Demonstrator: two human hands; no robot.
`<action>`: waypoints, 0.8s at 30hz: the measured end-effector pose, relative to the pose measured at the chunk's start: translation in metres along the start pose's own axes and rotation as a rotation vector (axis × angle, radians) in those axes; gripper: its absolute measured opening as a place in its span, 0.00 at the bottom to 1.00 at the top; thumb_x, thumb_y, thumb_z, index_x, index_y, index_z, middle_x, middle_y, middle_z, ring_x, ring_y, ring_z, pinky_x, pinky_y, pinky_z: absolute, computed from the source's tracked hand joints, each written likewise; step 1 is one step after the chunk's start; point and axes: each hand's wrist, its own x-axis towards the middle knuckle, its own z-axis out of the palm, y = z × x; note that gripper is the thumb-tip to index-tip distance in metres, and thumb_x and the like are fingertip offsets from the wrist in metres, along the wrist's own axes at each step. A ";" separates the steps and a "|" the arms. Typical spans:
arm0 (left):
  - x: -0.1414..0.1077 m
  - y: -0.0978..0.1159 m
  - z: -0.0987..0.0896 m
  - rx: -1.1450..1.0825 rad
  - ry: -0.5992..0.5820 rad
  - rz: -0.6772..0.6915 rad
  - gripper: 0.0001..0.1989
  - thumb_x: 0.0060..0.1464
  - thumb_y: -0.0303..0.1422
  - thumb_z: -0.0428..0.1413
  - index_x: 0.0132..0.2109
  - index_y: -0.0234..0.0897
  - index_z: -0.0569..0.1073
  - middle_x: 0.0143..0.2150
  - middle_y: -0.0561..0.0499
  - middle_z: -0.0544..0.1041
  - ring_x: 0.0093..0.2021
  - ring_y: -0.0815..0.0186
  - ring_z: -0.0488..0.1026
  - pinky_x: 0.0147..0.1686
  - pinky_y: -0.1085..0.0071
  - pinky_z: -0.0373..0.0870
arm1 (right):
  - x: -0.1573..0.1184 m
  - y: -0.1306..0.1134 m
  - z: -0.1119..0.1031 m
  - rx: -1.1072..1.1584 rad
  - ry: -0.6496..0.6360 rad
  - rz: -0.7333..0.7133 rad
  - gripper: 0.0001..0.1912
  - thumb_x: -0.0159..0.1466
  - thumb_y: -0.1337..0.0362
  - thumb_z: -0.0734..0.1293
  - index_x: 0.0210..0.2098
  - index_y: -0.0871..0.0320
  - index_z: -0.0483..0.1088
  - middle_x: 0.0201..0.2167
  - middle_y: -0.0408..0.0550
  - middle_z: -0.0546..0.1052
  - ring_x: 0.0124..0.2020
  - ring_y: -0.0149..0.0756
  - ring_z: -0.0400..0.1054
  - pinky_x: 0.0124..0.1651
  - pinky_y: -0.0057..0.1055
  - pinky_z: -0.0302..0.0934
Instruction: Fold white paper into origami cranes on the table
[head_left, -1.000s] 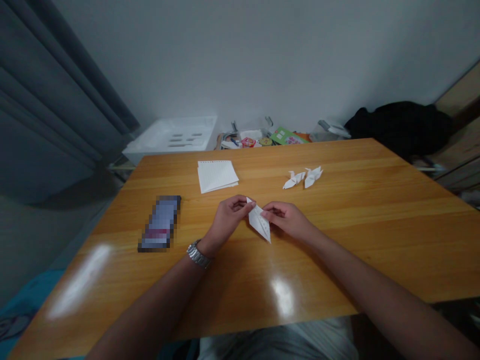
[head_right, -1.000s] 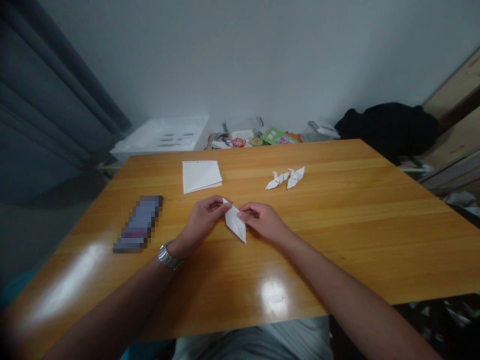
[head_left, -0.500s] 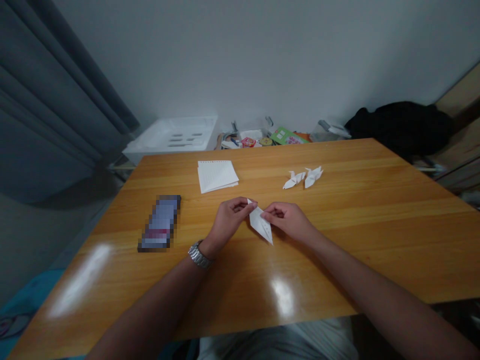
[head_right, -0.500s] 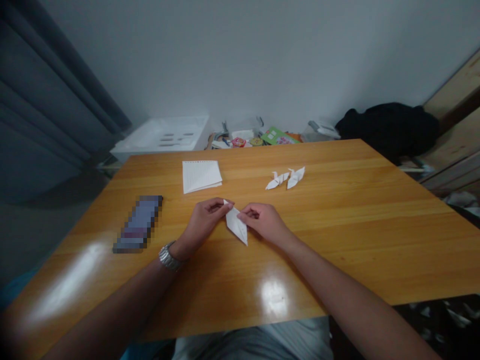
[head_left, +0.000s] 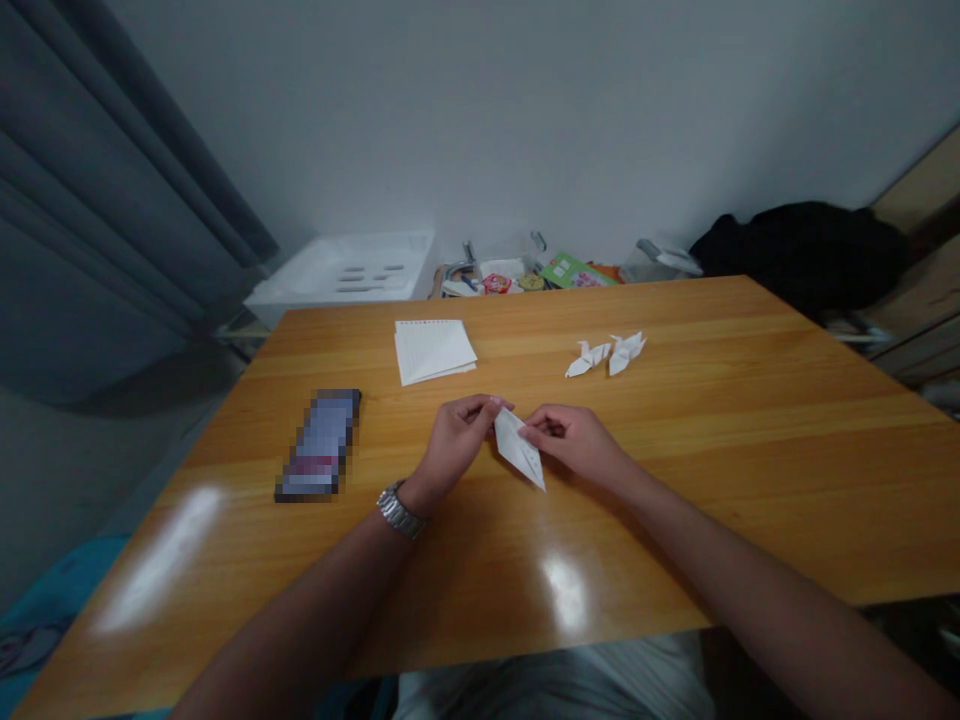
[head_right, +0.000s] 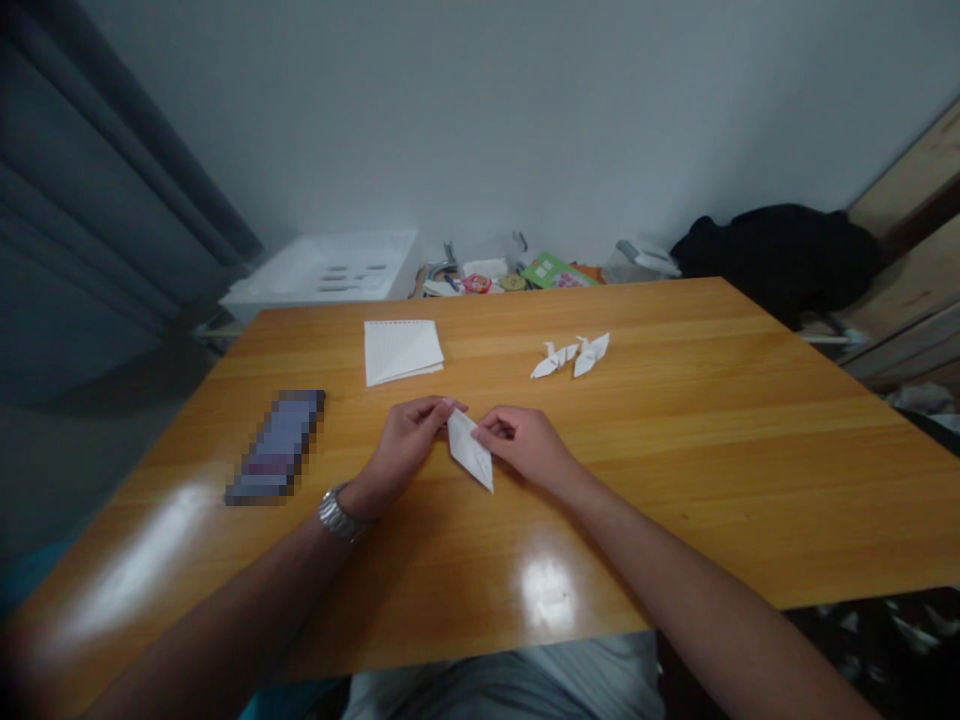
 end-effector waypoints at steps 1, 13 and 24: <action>0.000 0.000 0.000 0.001 0.005 0.000 0.17 0.58 0.45 0.60 0.39 0.33 0.82 0.39 0.44 0.83 0.36 0.63 0.78 0.36 0.70 0.75 | 0.000 0.000 0.001 0.007 0.000 -0.002 0.10 0.63 0.57 0.69 0.34 0.57 0.76 0.32 0.47 0.81 0.33 0.37 0.73 0.38 0.32 0.65; -0.002 0.004 0.007 0.114 -0.035 0.063 0.13 0.57 0.42 0.61 0.36 0.34 0.81 0.36 0.47 0.82 0.36 0.64 0.77 0.36 0.72 0.72 | 0.000 -0.002 0.003 0.066 0.010 -0.003 0.12 0.65 0.55 0.68 0.36 0.58 0.76 0.33 0.48 0.81 0.34 0.37 0.73 0.39 0.33 0.64; 0.001 -0.002 0.006 0.007 -0.055 0.002 0.15 0.52 0.42 0.66 0.33 0.33 0.79 0.32 0.49 0.81 0.32 0.68 0.75 0.32 0.74 0.69 | 0.000 -0.003 -0.001 -0.084 0.048 -0.007 0.13 0.63 0.54 0.69 0.32 0.58 0.78 0.28 0.45 0.79 0.30 0.35 0.70 0.34 0.30 0.59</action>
